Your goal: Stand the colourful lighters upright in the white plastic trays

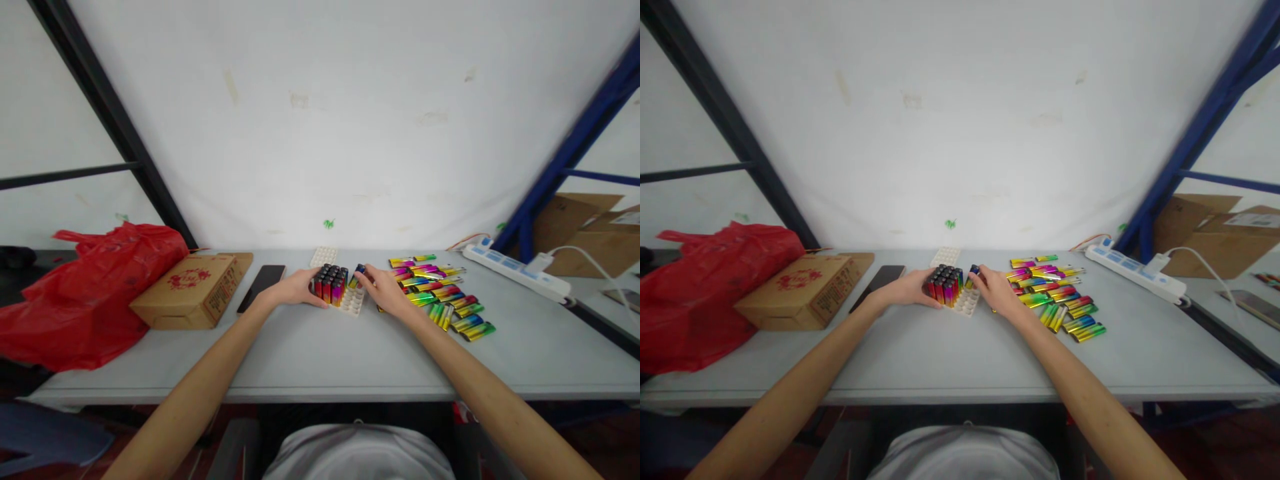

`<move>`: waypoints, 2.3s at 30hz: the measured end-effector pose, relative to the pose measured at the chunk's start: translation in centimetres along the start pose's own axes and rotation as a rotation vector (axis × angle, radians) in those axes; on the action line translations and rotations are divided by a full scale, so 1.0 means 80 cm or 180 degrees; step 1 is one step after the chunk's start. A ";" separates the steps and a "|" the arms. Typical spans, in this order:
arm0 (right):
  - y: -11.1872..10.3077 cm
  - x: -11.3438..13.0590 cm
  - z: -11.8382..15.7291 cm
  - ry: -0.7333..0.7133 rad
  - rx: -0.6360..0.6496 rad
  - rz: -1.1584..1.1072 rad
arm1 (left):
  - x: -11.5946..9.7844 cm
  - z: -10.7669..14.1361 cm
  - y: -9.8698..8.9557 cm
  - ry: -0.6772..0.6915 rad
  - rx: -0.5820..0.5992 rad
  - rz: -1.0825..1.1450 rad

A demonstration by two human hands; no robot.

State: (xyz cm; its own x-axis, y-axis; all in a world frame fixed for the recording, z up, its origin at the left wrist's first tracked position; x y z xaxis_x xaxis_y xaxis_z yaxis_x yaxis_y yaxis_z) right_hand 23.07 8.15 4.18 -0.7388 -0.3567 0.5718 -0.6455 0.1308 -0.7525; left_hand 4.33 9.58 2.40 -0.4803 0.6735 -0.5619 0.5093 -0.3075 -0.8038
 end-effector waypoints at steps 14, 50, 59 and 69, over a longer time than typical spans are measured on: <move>0.011 0.011 0.002 -0.0496 0.0112 0.0667 | 0.000 0.001 -0.001 -0.0006 -0.0015 -0.0061; -0.072 -0.048 -0.008 0.0268 -0.0637 -0.0198 | -0.008 0.002 -0.001 0.0019 0.0064 0.0004; -0.051 -0.049 -0.010 0.0656 -0.0379 -0.1136 | -0.005 0.002 -0.002 -0.0034 -0.0025 -0.0007; 0.011 -0.028 -0.001 0.0976 0.0680 -0.2108 | -0.006 0.000 0.000 -0.0018 -0.0093 -0.0054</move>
State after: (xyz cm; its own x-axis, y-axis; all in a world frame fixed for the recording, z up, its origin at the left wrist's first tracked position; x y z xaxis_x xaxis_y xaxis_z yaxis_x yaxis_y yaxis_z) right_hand 24.09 9.14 2.28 -0.2509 -0.0212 0.9678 -0.9444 -0.2141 -0.2495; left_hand 4.56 9.27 2.68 -0.4930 0.6745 -0.5495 0.5216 -0.2764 -0.8072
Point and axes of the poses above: each hand's wrist, its own z-axis away from the middle knuckle, its own y-axis out of the palm, x = y × z, the point moved 10 cm from there along -z, towards the middle knuckle, and after that the axes turned 12 degrees about y, right-handed, at the moved point
